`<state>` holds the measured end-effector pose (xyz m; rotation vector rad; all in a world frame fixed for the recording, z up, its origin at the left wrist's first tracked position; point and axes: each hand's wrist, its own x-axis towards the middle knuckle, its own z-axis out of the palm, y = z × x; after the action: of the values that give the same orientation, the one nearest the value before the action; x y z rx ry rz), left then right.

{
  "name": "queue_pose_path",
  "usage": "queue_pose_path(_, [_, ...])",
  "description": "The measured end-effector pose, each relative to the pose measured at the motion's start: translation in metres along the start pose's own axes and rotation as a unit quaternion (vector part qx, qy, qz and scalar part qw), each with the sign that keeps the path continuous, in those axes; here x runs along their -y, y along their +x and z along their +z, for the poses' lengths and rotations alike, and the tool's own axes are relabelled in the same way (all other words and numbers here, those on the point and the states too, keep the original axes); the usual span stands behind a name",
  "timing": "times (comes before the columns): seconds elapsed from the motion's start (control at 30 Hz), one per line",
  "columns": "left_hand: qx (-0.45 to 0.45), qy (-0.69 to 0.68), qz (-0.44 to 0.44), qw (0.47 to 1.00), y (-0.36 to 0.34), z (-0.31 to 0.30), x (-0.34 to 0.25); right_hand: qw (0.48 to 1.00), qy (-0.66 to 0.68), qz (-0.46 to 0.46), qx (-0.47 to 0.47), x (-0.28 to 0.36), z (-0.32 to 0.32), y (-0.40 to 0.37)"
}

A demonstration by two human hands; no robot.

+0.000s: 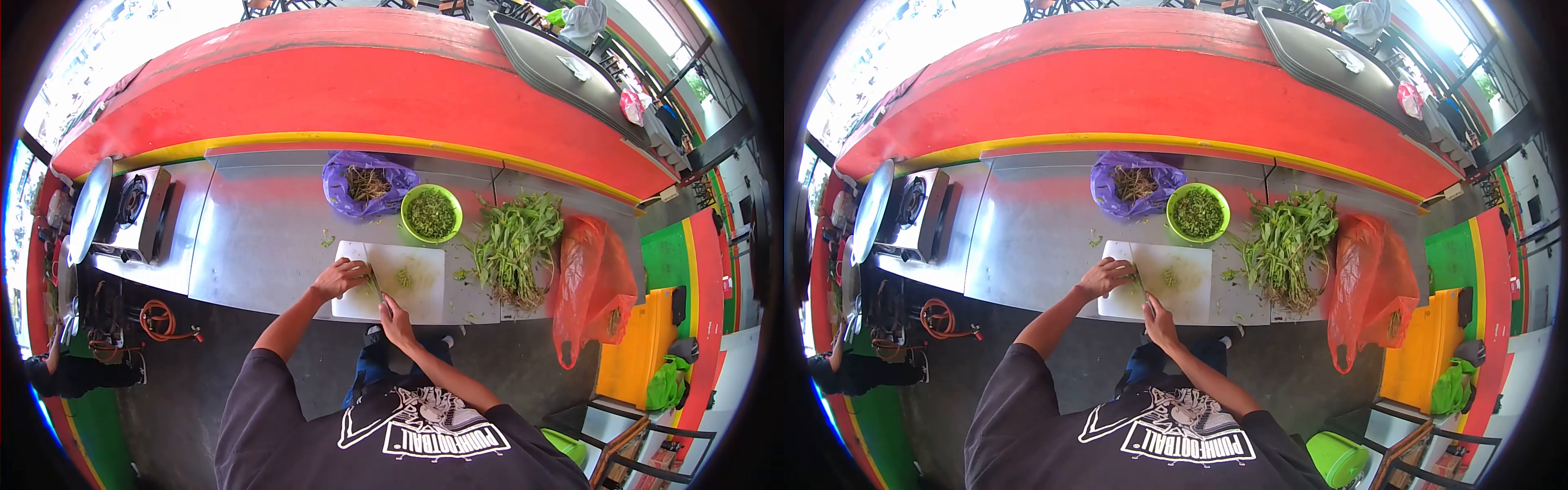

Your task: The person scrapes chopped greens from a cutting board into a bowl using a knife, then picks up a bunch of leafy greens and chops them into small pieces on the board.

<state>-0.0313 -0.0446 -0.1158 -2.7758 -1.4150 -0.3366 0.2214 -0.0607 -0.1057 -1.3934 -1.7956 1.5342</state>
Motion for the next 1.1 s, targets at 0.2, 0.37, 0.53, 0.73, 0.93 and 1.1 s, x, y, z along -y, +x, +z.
queue_pose_path(0.2, [-0.017,-0.009,0.005,1.0,0.003,0.008,0.001,0.999,-0.017,-0.045,0.009,-0.023,-0.003,0.008])
queue_pose_path(0.37, [-0.07,-0.022,0.015,0.997,0.006,0.027,0.002,0.998,0.048,-0.03,-0.016,-0.033,-0.013,-0.001])
queue_pose_path(0.53, [-0.11,-0.096,-0.058,0.988,0.01,0.028,-0.007,0.997,0.083,0.009,-0.002,-0.046,-0.034,-0.017])
queue_pose_path(0.73, [-0.132,-0.141,-0.091,0.977,0.007,0.039,-0.012,0.992,0.106,0.073,-0.008,-0.037,-0.064,-0.041])
queue_pose_path(0.93, [-0.106,-0.07,-0.112,0.986,0.01,0.023,-0.026,0.995,0.084,0.045,-0.026,-0.052,-0.071,-0.052])
queue_pose_path(1.1, [-0.104,-0.084,-0.122,0.983,0.015,0.027,-0.032,0.997,0.066,0.032,-0.022,-0.048,-0.074,-0.057])
